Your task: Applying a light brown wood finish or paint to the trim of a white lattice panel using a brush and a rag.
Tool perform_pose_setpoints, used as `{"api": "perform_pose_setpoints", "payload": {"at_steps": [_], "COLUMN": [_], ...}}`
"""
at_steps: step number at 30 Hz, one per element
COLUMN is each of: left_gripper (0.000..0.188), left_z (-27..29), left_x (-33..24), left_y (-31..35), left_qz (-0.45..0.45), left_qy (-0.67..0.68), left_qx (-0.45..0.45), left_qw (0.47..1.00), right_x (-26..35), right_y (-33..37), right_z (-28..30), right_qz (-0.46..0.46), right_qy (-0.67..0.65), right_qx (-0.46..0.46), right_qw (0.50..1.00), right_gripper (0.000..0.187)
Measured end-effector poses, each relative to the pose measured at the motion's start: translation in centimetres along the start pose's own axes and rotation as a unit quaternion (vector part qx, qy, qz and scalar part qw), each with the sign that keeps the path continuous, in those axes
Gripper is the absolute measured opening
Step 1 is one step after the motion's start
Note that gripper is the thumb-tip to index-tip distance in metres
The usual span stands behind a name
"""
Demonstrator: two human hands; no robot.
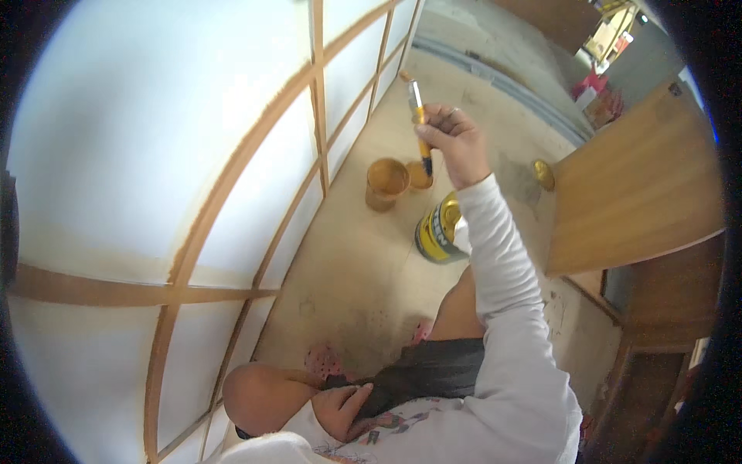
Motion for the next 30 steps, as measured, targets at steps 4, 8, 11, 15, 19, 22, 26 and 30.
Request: {"api": "perform_pose_setpoints", "payload": {"at_steps": [4,8,11,15,19,22,26,30], "left_gripper": [0.066,0.069,0.069,0.065,0.063,0.064,0.064,0.064], "left_z": [-1.0,-1.2,-1.0,-0.1,0.1,0.4,0.3,0.9], "left_x": [0.4,1.0,0.5,0.1,0.2,0.2,0.6,0.5], "left_y": [0.3,1.6,1.8,1.7,1.7,1.9,2.2,2.1], "left_qz": [-0.077,-0.108,-0.118,-0.09,-0.089,-0.097,-0.093,-0.103], "left_qy": [0.032,0.037,0.058,0.046,0.077,0.071,0.064,0.079], "left_qx": [0.037,0.021,0.018,0.017,0.008,0.017,0.022,0.013], "left_qw": [0.996,0.993,0.991,0.995,0.993,0.993,0.993,0.992], "right_x": [8.3,14.9,17.8,19.8,20.5,20.7,21.1,21.1], "right_y": [1.8,3.0,2.0,0.7,0.0,-0.3,-0.8,-1.5], "right_z": [-4.3,-8.7,-10.2,-10.8,-11.7,-12.3,-12.6,-12.8], "right_qz": [0.115,0.216,0.246,0.25,0.257,0.239,0.243,0.251], "right_qy": [-0.06,-0.036,-0.031,-0.018,-0.005,0.01,-0.002,-0.01], "right_qx": [-0.037,-0.044,-0.057,-0.105,-0.112,-0.127,-0.138,-0.144], "right_qw": [0.991,0.975,0.967,0.962,0.96,0.963,0.96,0.957], "right_gripper": [0.025,0.023,0.026,0.031,0.033,0.021,0.022,0.023]}}
Point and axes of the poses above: each hand's wrist, its own y-axis away from the middle knuckle, its own z-axis out of the back of the hand, x = y × z, the point moved 8 cm from there along -y, towards the middle knuckle, and after that the axes turned 6 degrees about -z, right-handed, at the moved point
